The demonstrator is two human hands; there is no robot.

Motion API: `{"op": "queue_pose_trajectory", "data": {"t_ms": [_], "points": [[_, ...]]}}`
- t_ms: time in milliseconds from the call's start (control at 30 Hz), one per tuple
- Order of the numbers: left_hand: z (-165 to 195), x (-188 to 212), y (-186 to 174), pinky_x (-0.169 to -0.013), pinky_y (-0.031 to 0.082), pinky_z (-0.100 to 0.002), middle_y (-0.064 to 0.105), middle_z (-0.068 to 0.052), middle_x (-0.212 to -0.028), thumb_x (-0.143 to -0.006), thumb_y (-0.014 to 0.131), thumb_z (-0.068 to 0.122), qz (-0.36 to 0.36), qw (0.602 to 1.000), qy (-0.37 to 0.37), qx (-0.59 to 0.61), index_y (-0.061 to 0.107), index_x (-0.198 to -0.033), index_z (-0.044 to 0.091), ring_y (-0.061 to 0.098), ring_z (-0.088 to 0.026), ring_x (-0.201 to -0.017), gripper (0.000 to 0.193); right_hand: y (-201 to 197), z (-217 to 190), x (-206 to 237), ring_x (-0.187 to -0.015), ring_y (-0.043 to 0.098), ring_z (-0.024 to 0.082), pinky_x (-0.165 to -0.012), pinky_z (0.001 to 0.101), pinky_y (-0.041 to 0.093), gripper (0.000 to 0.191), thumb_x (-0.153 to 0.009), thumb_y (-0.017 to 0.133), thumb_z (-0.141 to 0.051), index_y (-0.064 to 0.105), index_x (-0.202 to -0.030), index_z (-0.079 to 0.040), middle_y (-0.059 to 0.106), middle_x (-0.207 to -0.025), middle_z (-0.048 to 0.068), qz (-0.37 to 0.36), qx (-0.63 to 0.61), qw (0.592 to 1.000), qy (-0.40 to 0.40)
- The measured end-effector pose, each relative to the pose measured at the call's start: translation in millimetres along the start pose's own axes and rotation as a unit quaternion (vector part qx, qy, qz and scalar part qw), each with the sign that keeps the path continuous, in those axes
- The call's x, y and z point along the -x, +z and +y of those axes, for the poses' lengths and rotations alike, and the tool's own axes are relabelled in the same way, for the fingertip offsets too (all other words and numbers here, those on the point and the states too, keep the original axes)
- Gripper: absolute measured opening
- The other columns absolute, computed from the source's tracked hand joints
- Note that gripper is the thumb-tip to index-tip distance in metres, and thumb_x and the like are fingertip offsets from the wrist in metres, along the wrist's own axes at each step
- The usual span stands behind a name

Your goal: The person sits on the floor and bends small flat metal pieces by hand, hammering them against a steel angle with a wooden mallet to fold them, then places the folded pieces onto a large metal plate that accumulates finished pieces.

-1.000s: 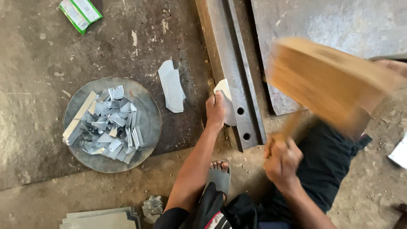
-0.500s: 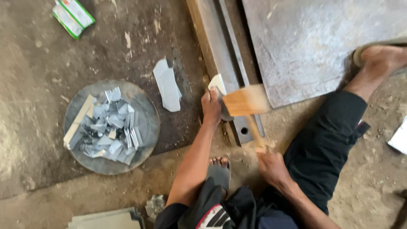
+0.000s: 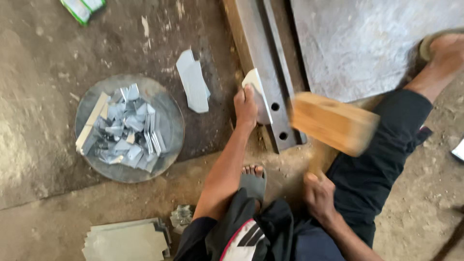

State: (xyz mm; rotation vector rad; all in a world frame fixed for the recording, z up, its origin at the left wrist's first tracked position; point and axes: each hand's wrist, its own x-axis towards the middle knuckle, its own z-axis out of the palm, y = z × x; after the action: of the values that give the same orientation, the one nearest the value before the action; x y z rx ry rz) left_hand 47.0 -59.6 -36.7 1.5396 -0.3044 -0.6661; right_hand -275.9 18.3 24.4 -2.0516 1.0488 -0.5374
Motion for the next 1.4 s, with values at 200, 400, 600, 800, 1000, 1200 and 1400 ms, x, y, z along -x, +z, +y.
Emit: {"op": "queue_pose_trajectory", "data": {"t_ms": [200,400,600,800,1000,1200,1400], "points": [[-6,-2,3,-0.058,0.039,-0.037,0.048,0.002,-0.073,-0.106,0.052,0.036,0.013,1.000,-0.026,0.012,0.055,-0.083,0.001,0.043,-0.010,-0.069,0.042,-15,9,-21,-0.056,0.053,0.026,-0.052,0.0398,0.039,0.043,-0.103,0.053,-0.026,0.057,-0.066,-0.005,0.056,-0.063,0.013,0.044,-0.211,0.972,0.099],[-7,-2,2,-0.058,0.041,-0.037,0.051,0.002,-0.069,-0.105,0.053,0.039,0.005,1.000,-0.009,-0.006,0.057,-0.080,0.001,0.045,-0.010,-0.066,0.046,7,19,-56,-0.060,0.050,0.025,-0.056,0.0382,0.039,0.048,-0.106,0.054,-0.036,0.056,-0.070,-0.005,0.052,-0.069,0.011,0.075,0.065,0.991,-0.094],[0,-2,3,-0.056,0.037,-0.039,0.046,0.002,-0.069,-0.107,0.052,0.040,-0.004,0.998,-0.067,-0.003,0.054,-0.081,0.001,0.040,-0.012,-0.064,0.046,-16,-25,-70,-0.055,0.052,0.015,-0.050,0.0306,0.040,0.036,-0.106,0.045,-0.027,0.055,-0.075,-0.011,0.056,-0.065,0.002,0.108,-0.314,0.942,0.045],[2,-5,6,-0.056,0.039,-0.037,0.051,0.000,-0.068,-0.106,0.054,0.036,0.020,0.999,-0.003,-0.033,0.057,-0.078,-0.001,0.044,-0.011,-0.066,0.047,-9,-40,-113,-0.051,0.049,0.021,-0.047,0.0341,0.038,0.035,-0.104,0.045,-0.020,0.058,-0.075,-0.005,0.051,-0.061,0.008,-0.011,-0.110,0.992,0.057],[1,-1,7,-0.055,0.041,-0.037,0.052,-0.001,-0.067,-0.106,0.054,0.036,0.024,0.998,-0.021,-0.046,0.056,-0.076,-0.001,0.047,-0.012,-0.065,0.047,-13,-39,-119,-0.046,0.051,0.017,-0.043,0.0326,0.040,0.039,-0.103,0.043,-0.025,0.057,-0.073,-0.005,0.053,-0.056,0.004,0.132,-0.438,0.885,0.086],[1,-4,4,-0.061,0.044,-0.038,0.057,0.000,-0.075,-0.104,0.054,0.038,0.000,0.999,-0.035,0.028,0.063,-0.090,0.001,0.049,-0.013,-0.069,0.042,6,-1,-148,-0.042,0.050,0.015,-0.041,0.0342,0.040,0.051,-0.104,0.046,-0.035,0.057,-0.064,-0.005,0.053,-0.049,0.005,-0.048,-0.192,0.950,0.244],[-5,0,2,-0.076,0.050,-0.046,0.065,-0.020,-0.090,-0.111,0.051,0.038,0.041,0.982,0.067,-0.173,0.060,-0.114,-0.003,0.062,-0.033,-0.089,0.043,16,56,-71,-0.041,0.045,0.013,-0.041,0.0343,0.036,0.060,-0.105,0.051,-0.041,0.056,-0.058,-0.004,0.050,-0.046,0.004,-0.100,-0.068,0.960,0.254]]}}
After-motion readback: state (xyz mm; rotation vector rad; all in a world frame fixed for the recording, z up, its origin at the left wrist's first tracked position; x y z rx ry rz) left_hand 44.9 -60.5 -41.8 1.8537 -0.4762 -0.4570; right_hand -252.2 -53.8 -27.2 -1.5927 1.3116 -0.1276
